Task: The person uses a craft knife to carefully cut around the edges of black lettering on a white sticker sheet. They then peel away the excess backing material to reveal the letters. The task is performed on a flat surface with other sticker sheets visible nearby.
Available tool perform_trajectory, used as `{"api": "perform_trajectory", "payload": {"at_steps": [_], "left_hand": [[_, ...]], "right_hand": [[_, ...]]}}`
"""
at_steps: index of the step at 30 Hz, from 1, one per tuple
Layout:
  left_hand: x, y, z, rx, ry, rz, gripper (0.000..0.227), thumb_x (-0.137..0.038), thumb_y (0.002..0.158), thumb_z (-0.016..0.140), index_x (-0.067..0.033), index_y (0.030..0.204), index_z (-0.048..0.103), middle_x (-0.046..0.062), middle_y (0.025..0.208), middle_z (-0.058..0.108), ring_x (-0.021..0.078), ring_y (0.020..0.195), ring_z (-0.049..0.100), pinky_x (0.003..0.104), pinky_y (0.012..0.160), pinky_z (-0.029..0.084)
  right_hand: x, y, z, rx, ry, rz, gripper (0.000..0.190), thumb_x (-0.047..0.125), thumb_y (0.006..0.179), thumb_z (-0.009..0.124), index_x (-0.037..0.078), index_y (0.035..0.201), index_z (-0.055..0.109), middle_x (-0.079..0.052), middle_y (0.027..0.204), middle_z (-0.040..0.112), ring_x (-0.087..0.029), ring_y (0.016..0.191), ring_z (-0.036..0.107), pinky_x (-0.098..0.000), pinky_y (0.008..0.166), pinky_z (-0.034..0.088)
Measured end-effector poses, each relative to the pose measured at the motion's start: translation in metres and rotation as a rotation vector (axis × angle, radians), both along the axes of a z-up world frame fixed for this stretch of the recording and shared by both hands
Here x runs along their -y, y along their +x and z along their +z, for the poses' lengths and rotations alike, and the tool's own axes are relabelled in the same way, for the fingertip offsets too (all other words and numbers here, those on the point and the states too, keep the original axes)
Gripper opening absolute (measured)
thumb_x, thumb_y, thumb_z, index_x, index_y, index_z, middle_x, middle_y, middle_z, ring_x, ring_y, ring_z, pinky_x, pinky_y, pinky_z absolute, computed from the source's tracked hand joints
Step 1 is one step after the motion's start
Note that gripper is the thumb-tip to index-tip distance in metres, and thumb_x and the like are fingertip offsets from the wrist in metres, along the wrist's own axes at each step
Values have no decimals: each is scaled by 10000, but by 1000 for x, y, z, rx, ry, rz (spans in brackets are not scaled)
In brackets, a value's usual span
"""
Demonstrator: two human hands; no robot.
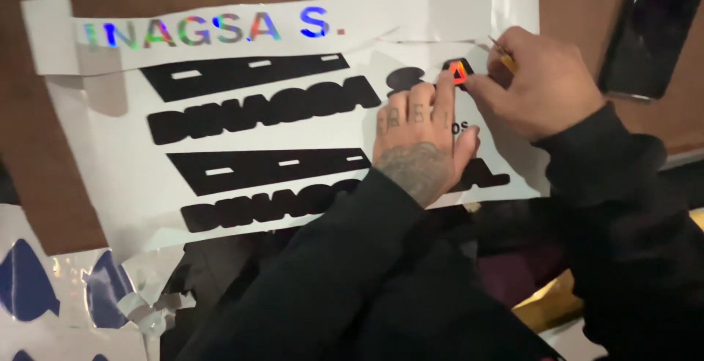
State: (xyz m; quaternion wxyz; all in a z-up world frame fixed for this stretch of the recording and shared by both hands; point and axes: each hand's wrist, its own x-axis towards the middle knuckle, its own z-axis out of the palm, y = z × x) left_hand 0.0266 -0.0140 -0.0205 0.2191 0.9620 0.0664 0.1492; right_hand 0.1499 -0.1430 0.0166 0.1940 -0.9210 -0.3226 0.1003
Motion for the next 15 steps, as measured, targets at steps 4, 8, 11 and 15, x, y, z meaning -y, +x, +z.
{"api": "perform_trajectory", "payload": {"at_steps": [4, 8, 11, 15], "left_hand": [[2, -3, 0, 44, -104, -11, 662, -332, 886, 659, 43, 1405, 493, 170, 1138, 522, 338, 1008, 513, 441, 918, 438], [-22, -17, 19, -57, -318, -122, 744, -286, 893, 574, -6, 1537, 328, 190, 1201, 553, 351, 1011, 545, 433, 922, 449], [-63, -29, 36, 69, -228, -62, 432, -231, 871, 663, -45, 1257, 599, 126, 1211, 545, 319, 1027, 544, 421, 877, 476], [-107, -24, 9, -152, 96, 24, 711, -477, 941, 620, -44, 1471, 428, 240, 1478, 373, 418, 1415, 327, 538, 1166, 322]], "right_hand": [[5, -3, -9, 49, -67, -51, 320, 280, 961, 805, -7, 936, 665, -104, 770, 654, -264, 579, 590, -367, 563, 486], [6, 0, -4, -104, -191, -65, 317, 282, 904, 732, 0, 1020, 647, -119, 831, 672, -344, 663, 630, -432, 646, 510], [-30, -13, 46, -282, -286, -226, 479, 371, 950, 736, 30, 1267, 623, -114, 810, 637, -254, 588, 595, -383, 516, 464], [-66, -13, 41, 80, 22, 199, 266, 118, 1179, 576, -16, 1299, 772, -231, 1103, 599, -320, 740, 555, -402, 626, 455]]}}
